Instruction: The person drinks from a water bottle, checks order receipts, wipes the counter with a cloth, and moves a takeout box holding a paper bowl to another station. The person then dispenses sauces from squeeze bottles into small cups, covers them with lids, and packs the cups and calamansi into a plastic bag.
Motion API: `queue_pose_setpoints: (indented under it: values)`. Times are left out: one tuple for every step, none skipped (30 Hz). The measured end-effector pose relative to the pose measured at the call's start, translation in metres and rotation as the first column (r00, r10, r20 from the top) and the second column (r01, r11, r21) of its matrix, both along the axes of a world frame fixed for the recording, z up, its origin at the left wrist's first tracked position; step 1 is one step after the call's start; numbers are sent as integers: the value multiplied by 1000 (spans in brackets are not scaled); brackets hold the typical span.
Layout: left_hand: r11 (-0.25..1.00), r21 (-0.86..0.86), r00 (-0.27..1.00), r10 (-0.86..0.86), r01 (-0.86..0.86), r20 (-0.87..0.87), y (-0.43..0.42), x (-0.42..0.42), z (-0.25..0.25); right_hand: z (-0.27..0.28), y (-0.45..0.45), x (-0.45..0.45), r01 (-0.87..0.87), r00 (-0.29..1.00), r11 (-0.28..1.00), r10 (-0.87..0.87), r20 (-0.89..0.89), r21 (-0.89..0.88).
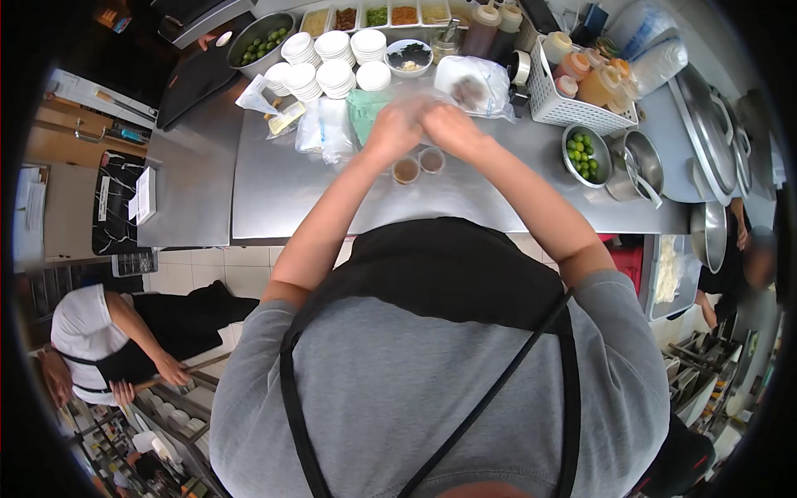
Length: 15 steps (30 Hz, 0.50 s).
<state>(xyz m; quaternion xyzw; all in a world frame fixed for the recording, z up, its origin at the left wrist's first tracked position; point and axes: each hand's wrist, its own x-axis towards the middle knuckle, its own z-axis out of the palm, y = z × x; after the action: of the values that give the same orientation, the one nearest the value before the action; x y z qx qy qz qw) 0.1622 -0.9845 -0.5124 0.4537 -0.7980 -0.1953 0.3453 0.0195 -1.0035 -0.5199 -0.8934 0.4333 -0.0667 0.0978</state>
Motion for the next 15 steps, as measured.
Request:
queue_pose_setpoints:
  values:
    - [1000,1,1000,-6,6,1,-2,-2,-2,-1,-3,2,6,1000,1000,-6,1,1]
    - [998,-66,1000,-17,17,5,-5,-4,-5,-2,-6,3,46,998,999,-46,-49,-14]
    - [991,-133,1000,-25,26,10,-8,-6,-6,-2,-10,2,82,991,996,-85,-99,-32]
    - [991,-131,1000,-28,29,10,-8,-8,-3,-13,-23,1,85,991,996,-88,-99,-30]
    - [990,-132,999,-39,37,-10,-10,-10,1,-31,-41,0,16,1000,996,-14,20,-83]
    - [990,-134,998,-50,45,-30,-11,-11,4,-45,-57,-1,-47,989,988,67,133,-144]
    - [990,-133,998,-52,48,-29,-13,-12,1,-48,-68,1,-45,989,989,64,134,-143]
    - [980,-190,998,-65,62,-11,-16,-12,-3,-53,-79,4,-103,992,988,110,60,-113]
    - [966,-247,997,-78,77,7,-18,-12,-8,-55,-86,8,-158,987,984,157,-14,-78]
    - [966,-246,997,-81,80,7,-20,-11,-14,-60,-89,9,-155,988,985,155,-13,-77]
    - [977,-208,998,-55,50,-21,-21,-9,-19,-64,-92,11,-135,991,991,135,5,12]
    - [985,-170,998,-28,19,-48,-22,-7,-25,-71,-96,11,-117,993,988,115,22,101]
    - [985,-169,999,-28,20,-46,-23,-5,-30,-100,-108,10,-117,993,988,115,23,102]
    - [990,-137,1000,15,-16,-13,-23,-3,-35,-144,-124,6,-192,981,981,191,37,24]
    - [993,-106,998,57,-54,21,-24,-2,-40,-168,-133,3,-264,963,963,267,44,-54]
